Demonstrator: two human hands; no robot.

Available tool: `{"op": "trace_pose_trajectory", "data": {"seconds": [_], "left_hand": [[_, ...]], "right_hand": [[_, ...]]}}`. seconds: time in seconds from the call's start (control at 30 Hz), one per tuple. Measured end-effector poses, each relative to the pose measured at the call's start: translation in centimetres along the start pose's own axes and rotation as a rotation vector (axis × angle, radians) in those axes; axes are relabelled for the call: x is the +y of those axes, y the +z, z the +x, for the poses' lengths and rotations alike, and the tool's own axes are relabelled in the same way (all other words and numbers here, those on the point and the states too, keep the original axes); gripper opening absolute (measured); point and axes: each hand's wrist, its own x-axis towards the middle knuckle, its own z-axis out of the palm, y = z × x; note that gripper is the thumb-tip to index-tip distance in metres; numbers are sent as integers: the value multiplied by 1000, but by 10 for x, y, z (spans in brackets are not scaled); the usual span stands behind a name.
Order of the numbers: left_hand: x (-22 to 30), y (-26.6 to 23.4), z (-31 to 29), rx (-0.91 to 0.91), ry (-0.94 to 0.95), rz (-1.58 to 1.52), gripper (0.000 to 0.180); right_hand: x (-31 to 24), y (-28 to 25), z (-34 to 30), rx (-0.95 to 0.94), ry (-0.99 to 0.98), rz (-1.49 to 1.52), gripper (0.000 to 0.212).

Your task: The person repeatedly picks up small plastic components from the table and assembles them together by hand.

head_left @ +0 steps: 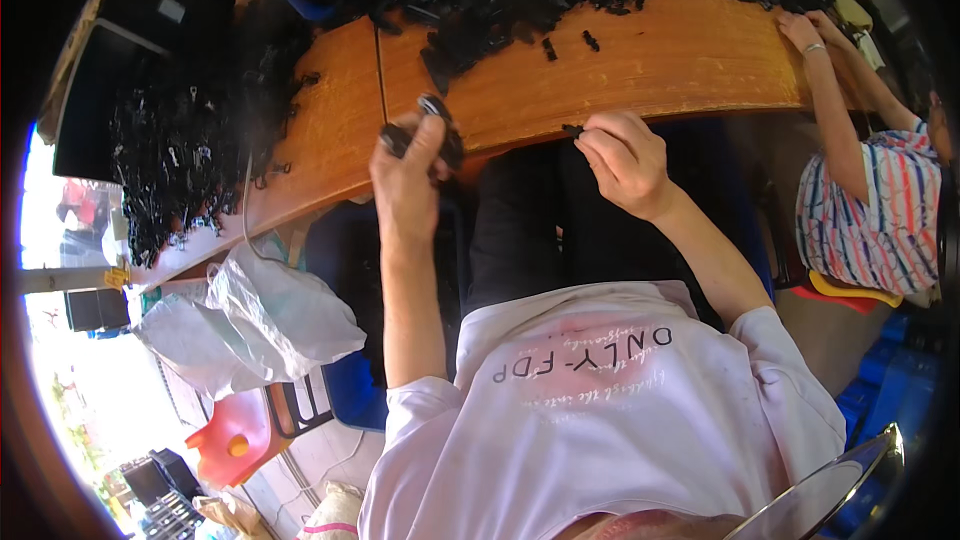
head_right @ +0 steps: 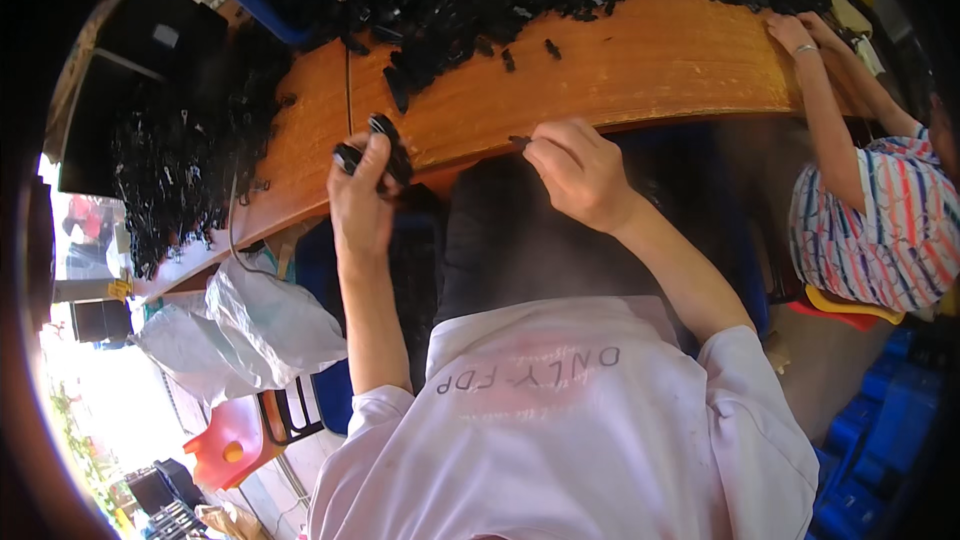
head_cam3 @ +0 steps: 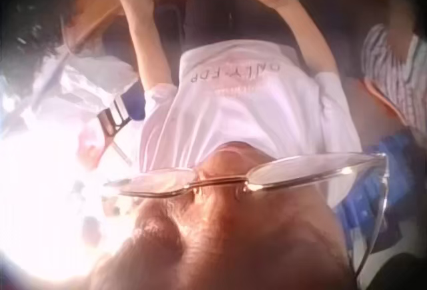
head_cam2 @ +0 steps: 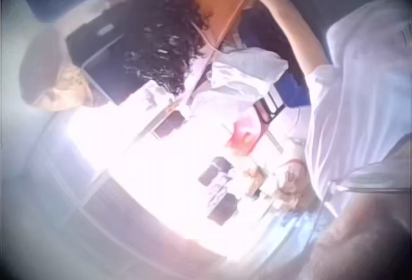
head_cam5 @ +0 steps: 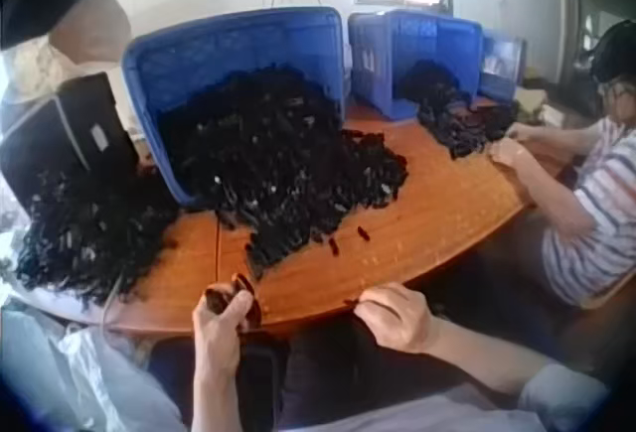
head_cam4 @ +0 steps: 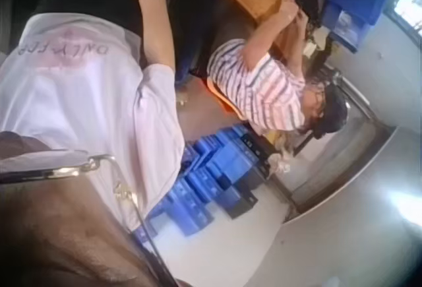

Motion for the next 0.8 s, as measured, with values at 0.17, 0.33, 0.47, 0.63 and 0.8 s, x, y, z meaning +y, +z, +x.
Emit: {"op": "trace_pose_trajectory", "data": {"seconds": [0.17, 0.33, 0.47, 0.63, 0.8], "left_hand": [[-12, 46, -67, -90, -337, -503, 20], [-29, 43, -74, -192, -455, -588, 24], [-22, 45, -75, -238, -482, -531, 24], [-13, 39, -76, -248, -487, -381, 25], [-17, 40, -78, -243, -493, -338, 32]], "right_hand": [[-34, -18, 19, -34, 197, 375, 18], [-45, -19, 45, -155, 135, 596, 18], [-53, -14, 45, -254, 32, 593, 25], [-55, -12, 46, -251, -66, 434, 26], [-52, -14, 43, -219, -166, 323, 26]]}}
